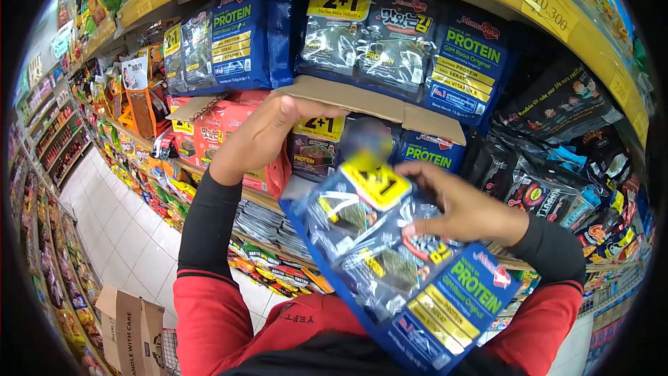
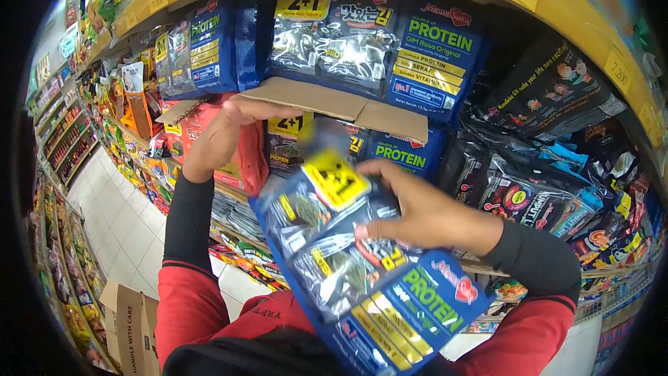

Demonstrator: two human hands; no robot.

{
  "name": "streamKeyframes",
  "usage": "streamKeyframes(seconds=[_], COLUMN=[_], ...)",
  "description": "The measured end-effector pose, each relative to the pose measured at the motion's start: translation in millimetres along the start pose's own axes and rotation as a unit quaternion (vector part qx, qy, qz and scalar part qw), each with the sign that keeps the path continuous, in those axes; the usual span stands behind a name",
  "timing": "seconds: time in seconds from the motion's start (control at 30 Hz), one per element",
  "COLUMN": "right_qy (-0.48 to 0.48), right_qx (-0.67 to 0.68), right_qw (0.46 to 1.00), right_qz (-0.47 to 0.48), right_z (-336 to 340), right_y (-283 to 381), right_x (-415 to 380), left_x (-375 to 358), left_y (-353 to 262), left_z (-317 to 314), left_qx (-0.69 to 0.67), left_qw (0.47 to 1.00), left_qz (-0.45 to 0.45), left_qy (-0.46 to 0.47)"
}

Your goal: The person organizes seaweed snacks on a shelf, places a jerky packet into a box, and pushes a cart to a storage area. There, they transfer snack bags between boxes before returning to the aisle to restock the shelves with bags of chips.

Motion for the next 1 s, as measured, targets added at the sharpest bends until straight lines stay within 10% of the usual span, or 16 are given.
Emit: streamKeyframes(seconds=[0.17, 0.33, 0.7, 1.0], right_qy=[-0.085, -0.028, -0.156, 0.006], right_qx=[-0.348, -0.438, -0.695, -0.728], right_qw=[0.92, 0.891, 0.64, 0.658], right_qz=[0.156, 0.119, 0.288, 0.192], right_z=[15.7, -0.4, -25.1, -46.8], right_y=[29.7, 60.8, 15.4, -20.6], right_x=[29.3, 41.4, 75.3, 56.5], left_x=[3.3, 5.5, 8.4, 6.5], left_y=[-1.5, 8.4, 10.8, 7.6], left_z=[6.4, 11.3, 12.5, 12.2], left_qx=[-0.003, -0.037, -0.051, -0.036], left_qw=[1.0, 0.998, 0.997, 0.998], left_qz=[0.029, 0.046, 0.05, 0.046], left_qy=[0.012, 0.002, 0.011, 0.017])
Point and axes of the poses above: each hand's wrist, its own x-axis towards the middle knuckle, its own z-axis out of the back of the hand, y = z × x, the point moved 1 cm from there along x, towards the middle knuckle, and after that the axes turned 5 degrees about z, right-handed, at the moved point
